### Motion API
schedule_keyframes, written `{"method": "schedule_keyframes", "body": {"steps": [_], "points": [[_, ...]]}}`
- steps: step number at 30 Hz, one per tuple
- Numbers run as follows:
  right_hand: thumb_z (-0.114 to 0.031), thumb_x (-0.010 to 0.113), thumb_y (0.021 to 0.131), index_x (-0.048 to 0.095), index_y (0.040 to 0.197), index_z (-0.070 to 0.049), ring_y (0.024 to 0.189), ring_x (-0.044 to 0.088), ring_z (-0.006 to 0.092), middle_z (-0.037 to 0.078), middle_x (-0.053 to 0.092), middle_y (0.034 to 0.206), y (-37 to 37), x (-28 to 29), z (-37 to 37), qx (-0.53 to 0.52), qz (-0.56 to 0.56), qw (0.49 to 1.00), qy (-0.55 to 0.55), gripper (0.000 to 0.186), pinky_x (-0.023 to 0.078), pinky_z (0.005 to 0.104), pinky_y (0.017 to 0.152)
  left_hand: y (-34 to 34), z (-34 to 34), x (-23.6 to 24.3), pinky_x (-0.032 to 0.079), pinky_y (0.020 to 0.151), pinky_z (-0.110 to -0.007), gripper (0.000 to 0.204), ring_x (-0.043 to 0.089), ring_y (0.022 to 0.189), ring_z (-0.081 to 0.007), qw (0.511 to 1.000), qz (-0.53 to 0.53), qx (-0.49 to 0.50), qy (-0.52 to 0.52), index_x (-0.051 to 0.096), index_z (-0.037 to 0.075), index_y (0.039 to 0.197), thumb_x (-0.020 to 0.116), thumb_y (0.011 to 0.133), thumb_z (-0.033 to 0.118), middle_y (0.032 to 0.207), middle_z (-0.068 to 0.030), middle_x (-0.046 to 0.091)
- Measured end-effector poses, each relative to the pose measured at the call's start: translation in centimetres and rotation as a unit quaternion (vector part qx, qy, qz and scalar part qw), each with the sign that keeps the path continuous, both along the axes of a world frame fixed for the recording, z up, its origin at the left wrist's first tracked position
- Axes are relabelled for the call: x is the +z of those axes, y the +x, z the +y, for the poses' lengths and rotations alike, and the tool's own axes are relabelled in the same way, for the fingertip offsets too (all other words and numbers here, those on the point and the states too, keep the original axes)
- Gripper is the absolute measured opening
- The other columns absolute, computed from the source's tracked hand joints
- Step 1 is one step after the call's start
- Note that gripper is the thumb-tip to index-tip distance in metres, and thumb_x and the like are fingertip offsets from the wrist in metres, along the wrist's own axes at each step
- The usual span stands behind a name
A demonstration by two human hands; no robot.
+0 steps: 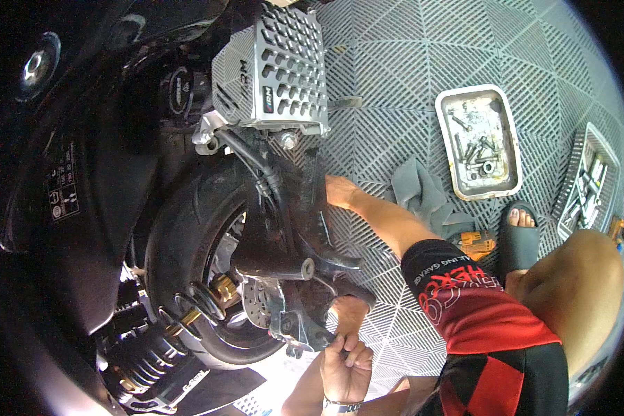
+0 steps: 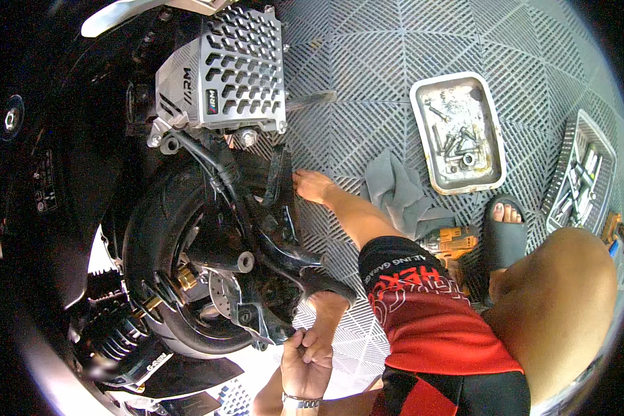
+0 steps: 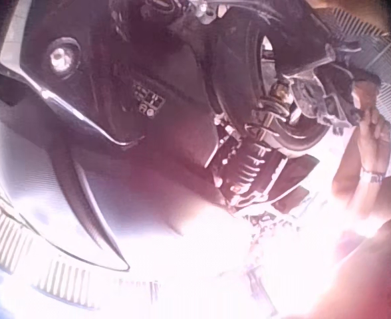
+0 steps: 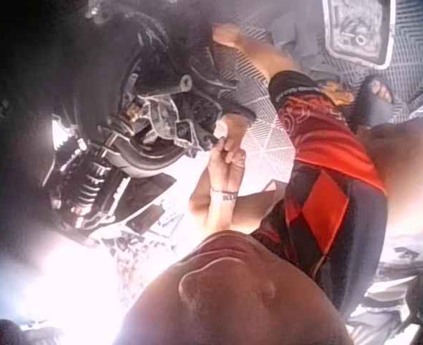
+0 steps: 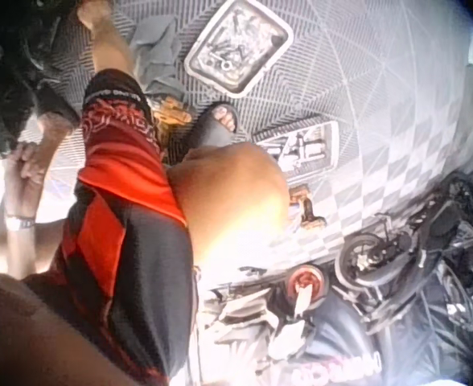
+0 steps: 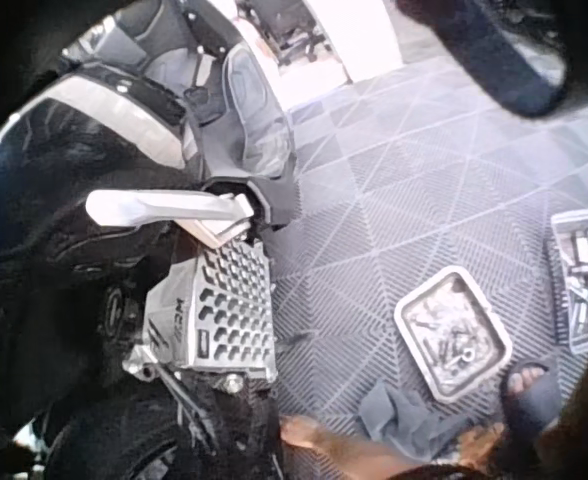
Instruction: The person is sitting on the floor repairing the rear wheel assembly of a scooter. They use a power drill to remove bolts and disassemble the brake caliper and surrounding components.
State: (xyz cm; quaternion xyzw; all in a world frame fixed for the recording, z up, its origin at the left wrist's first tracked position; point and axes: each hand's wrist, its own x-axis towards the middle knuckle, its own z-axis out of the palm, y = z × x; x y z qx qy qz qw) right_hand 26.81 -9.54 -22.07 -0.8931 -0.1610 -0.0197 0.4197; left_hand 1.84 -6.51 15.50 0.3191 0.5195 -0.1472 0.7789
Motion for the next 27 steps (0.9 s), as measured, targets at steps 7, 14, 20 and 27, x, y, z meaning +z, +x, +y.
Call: {"method": "schedule_keyframes", "body": {"steps": [7,14,20,27], "points": [[-0.011,0.065,0.079,0.062,0.094,-0.003,0.091,0.059,0.0326,0.013,0.058,0.092,-4.7,3.2,-4.6,-0.2,-0.013,0.971,0.129,0.017,0.052,0.0421,0.077,-0.2,-0.1,0.1,0.036,0.057,-0.024,0.008,0.036,0.056,-0.0076,1.0,-0.006,-0.03,0.006,0.05,0.009,0.094,0.057,0.091,0.012,0.076,0.0004,0.045],[-0.014,0.071,0.081,0.062,0.094,-0.004,0.077,0.061,0.0291,0.012,0.06,0.085,-14.2,10.0,-15.3,-0.351,0.005,0.916,0.192,0.019,0.051,0.0393,0.065,-0.6,1.0,-1.2,0.038,0.056,-0.022,0.012,0.038,0.057,-0.0075,0.992,-0.023,0.01,-0.12,0.046,0.007,0.087,0.054,0.093,0.014,0.074,-0.0009,0.044],[-0.017,0.073,0.079,0.061,0.091,-0.004,0.078,0.06,0.0338,0.014,0.06,0.085,-18.3,11.4,-24.9,-0.427,0.009,0.9,0.089,0.021,0.049,0.0435,0.069,-0.6,1.8,-2.1,0.04,0.055,-0.024,0.014,0.038,0.055,-0.0094,0.994,-0.075,-0.02,-0.078,0.043,0.007,0.087,0.053,0.094,0.014,0.074,-0.0024,0.044],[-0.011,0.069,0.079,0.06,0.113,-0.002,0.107,0.056,0.0363,0.02,0.06,0.11,-17.7,13.4,-25.7,-0.48,-0.006,0.866,0.141,0.036,0.044,0.0434,0.094,0.1,2.4,-3.8,0.041,0.055,-0.025,0.012,0.037,0.054,-0.0098,0.993,-0.1,-0.045,-0.052,0.042,0.008,0.093,0.054,0.092,0.008,0.075,-0.0039,0.045]]}}
